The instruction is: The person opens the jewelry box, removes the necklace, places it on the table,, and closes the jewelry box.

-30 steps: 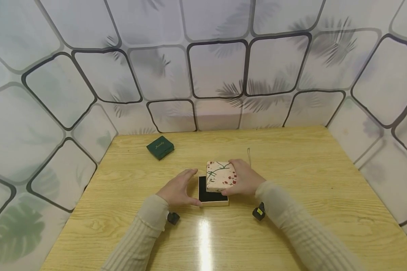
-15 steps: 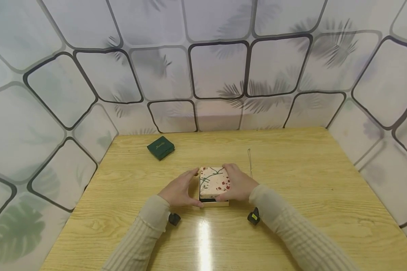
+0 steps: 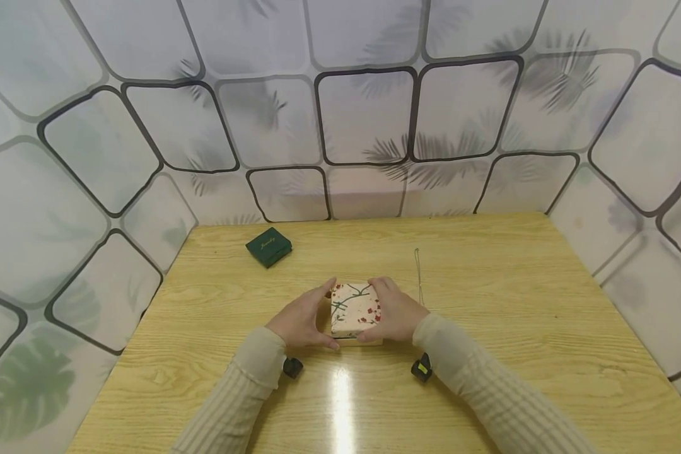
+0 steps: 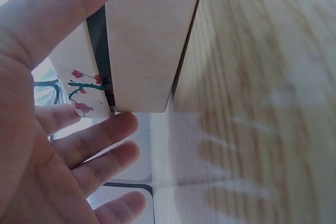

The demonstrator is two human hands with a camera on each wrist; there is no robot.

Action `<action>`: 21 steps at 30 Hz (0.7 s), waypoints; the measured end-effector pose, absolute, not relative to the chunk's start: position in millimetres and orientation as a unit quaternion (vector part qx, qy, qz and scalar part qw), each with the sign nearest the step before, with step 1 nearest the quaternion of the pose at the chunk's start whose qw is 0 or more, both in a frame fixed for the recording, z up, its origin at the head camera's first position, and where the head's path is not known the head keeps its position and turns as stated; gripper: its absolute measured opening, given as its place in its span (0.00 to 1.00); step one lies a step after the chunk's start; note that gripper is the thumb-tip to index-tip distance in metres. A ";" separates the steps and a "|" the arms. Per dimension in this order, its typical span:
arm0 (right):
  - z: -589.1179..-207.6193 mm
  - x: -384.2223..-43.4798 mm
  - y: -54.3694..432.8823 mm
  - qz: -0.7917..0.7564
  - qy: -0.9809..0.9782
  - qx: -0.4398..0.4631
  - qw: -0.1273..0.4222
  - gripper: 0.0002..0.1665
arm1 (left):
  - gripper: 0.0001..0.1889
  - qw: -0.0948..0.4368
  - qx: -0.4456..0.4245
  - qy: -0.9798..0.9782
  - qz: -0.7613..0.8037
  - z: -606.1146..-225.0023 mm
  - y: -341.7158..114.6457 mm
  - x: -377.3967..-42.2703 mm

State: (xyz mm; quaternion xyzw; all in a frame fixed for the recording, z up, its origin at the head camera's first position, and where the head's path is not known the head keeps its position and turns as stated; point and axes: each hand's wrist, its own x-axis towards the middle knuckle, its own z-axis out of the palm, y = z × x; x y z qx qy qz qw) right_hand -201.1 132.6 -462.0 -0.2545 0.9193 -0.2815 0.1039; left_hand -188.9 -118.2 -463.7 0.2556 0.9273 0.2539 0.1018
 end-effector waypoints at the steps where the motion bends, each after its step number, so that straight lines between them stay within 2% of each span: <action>1: -462.2 -200.9 132.3 -0.280 0.920 -0.254 0.104 0.76 | 0.69 0.099 0.259 0.928 0.251 -463.6 -118.4 -188.9; 9: -460.5 -197.7 131.4 -0.278 0.919 -0.260 0.104 0.76 | 0.67 0.080 0.274 0.930 0.232 -464.2 -118.8 -189.6; 21: -460.4 -195.4 139.8 -0.240 0.911 -0.318 0.105 0.77 | 0.65 0.105 0.267 0.927 0.243 -466.0 -117.9 -189.3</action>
